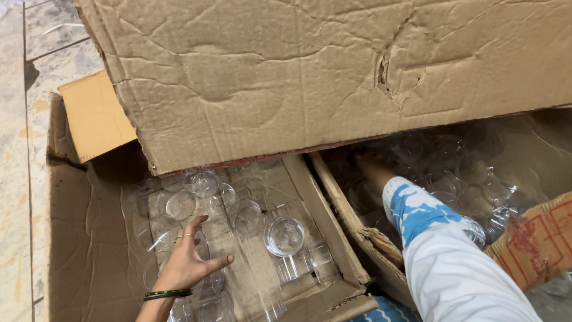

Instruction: The person sits on the floor and nests clear plastic cups into stacked columns by hand, then places the nested stacks into an open cardboard box, occasionally reaching into the box to arrange the stacks.

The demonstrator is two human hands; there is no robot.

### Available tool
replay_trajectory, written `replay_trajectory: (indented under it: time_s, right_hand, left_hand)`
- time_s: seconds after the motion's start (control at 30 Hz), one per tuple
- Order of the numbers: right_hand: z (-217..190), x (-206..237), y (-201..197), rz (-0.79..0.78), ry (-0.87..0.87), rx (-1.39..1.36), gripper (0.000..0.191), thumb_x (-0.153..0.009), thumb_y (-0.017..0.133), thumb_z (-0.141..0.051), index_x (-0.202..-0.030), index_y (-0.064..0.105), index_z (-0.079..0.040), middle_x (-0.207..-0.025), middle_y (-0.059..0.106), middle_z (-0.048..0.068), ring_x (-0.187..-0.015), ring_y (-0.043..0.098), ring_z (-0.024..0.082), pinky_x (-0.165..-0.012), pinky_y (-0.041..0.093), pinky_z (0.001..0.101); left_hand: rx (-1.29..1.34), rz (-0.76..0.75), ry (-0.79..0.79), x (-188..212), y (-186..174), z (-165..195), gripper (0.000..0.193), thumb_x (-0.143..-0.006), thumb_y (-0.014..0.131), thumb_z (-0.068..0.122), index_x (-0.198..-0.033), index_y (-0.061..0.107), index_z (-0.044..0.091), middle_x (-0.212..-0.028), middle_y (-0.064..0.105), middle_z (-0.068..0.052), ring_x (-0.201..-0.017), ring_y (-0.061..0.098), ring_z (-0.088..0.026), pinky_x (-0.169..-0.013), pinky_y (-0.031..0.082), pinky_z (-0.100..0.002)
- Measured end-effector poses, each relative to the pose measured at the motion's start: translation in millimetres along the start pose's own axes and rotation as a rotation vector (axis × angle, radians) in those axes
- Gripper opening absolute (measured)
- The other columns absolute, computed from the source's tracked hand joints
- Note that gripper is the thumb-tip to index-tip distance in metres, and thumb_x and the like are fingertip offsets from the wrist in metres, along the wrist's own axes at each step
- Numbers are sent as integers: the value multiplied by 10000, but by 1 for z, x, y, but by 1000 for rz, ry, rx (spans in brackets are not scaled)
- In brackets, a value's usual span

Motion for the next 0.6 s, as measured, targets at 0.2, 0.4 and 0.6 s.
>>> replay_trajectory:
  time_s: [0.2,0.4,0.6]
  right_hand:
    - [-17,7,3,-63,-39,17,817,-648,853,-197,-1382,512,-83,-1222,679,194,-1102,663,322,-925,532,415]
    - [-50,21,-11,-128,-99,40,870,-620,867,-195,-1401,496,-92,-1243,667,201,-1118,651,333,-934,522,420]
    - [-67,49,-50,-81,-264,33,924,-592,881,-192,-1419,480,-102,-1264,656,208,-1134,640,345,-943,512,426]
  left_hand:
    - [-15,14,65,-5,5,2,1217,-532,977,478,-1506,323,155,-1499,427,-191,-1296,537,-385,-1037,502,-477]
    - [36,98,206,-26,12,-3,1176,-500,969,438,-1471,381,132,-1472,452,-208,-1370,463,-355,-1081,450,-472]
    - [44,155,87,-64,15,-22,1223,-475,971,468,-1509,384,186,-1460,470,-236,-1365,482,-366,-1115,445,-452]
Point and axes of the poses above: each hand's wrist, its own x-axis away from the middle knuckle, its own y-axis out of the palm, z = x × y, the point moved 6 cm from there along -x, towards the middle knuckle
